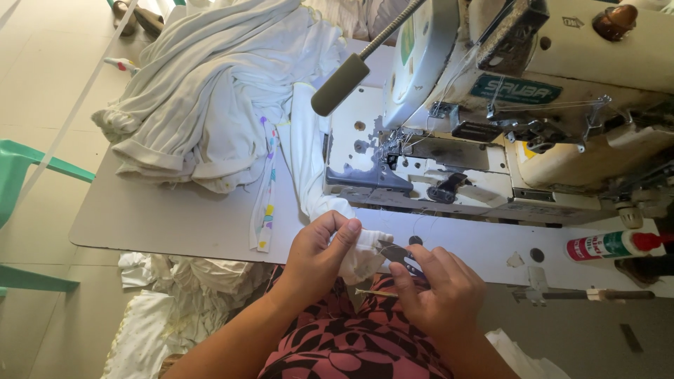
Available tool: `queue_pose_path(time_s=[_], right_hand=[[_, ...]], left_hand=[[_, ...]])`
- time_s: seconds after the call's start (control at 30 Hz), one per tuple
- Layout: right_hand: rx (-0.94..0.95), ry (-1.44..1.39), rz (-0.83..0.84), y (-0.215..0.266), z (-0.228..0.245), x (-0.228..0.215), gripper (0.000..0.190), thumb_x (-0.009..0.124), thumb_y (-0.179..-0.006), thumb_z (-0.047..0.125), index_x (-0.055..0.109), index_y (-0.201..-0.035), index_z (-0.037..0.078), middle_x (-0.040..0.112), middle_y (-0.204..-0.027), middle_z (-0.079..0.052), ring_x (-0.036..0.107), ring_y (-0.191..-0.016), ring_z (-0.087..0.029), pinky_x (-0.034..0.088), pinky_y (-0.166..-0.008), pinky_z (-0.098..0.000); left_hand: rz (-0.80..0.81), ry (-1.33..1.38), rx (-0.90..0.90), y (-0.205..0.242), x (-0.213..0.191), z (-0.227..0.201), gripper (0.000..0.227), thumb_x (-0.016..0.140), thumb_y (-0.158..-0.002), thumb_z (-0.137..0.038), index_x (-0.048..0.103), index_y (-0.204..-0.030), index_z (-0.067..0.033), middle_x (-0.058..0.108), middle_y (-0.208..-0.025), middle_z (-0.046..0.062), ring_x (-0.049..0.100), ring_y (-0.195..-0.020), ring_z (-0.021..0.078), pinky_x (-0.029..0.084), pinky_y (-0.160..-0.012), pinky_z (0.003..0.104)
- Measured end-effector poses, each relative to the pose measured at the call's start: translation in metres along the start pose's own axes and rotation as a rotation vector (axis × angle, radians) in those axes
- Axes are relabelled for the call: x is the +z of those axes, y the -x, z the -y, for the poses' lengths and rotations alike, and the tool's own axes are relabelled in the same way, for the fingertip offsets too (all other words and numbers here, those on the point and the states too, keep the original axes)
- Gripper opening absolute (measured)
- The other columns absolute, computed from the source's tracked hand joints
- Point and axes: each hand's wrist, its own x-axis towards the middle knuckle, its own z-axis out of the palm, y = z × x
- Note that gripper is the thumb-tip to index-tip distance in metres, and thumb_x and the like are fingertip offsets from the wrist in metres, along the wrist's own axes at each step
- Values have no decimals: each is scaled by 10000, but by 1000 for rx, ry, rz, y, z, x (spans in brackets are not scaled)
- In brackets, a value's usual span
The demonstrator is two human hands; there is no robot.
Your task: Trimming excess threads from white fabric pieces using hand snips at a sewing workstation
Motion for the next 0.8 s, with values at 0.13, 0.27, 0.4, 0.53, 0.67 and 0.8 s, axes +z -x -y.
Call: queue_pose_path(time_s=[0.13,0.27,0.4,0.53,0.67,0.8], right_hand=[[1,-183,-3,4,-6,3,379,565,-955,469,701,-1027,123,626,-714,-27,554,-550,-185,424,-488,-332],[245,-613,110,6,-25,23,808,587,-833,710,598,-1356,94,405,-663,70,308,-557,-58,336,-518,-224],[195,-868,127,-3,-24,43,272,763,-919,203,729,-1177,124,602,-752,49,445,-612,-75,441,-568,-230],[-302,-1019,254,-6,-13,32,124,691,-960,123,675,-1082,131,696,-773,31,672,-584,-88,538,-474,-232],[-130,-1232,424,-10,-4,5,638,679,-987,564,595,-1237,-17,707,-933,-112,720,-579,-127,611,-451,-234],[-89,-704,98,13,-53,27,344,504,-1049,431,571,-1181,121,670,-861,-70,760,-630,-126,647,-438,-205]], left_hand=[[4,0,31,-1,3,2,318,589,-1008,-369,603,-786,-142,631,-691,-35,589,-677,106,491,-675,280],[18,-15,30,0,7,2,326,587,-1008,-373,605,-788,-134,623,-658,-30,582,-647,101,488,-641,270],[11,-87,42,-3,11,7,319,592,-1007,-386,617,-801,-144,594,-680,-48,549,-660,100,461,-636,284],[-8,3,21,-5,5,5,318,587,-1016,-361,594,-783,-144,614,-670,-33,575,-655,104,483,-648,278],[-3,54,-31,-4,0,3,318,599,-1004,-369,602,-786,-138,628,-671,-22,585,-635,114,494,-634,279],[18,86,-11,-2,0,-1,333,587,-1008,-371,584,-772,-136,648,-615,-10,612,-595,123,509,-627,282]])
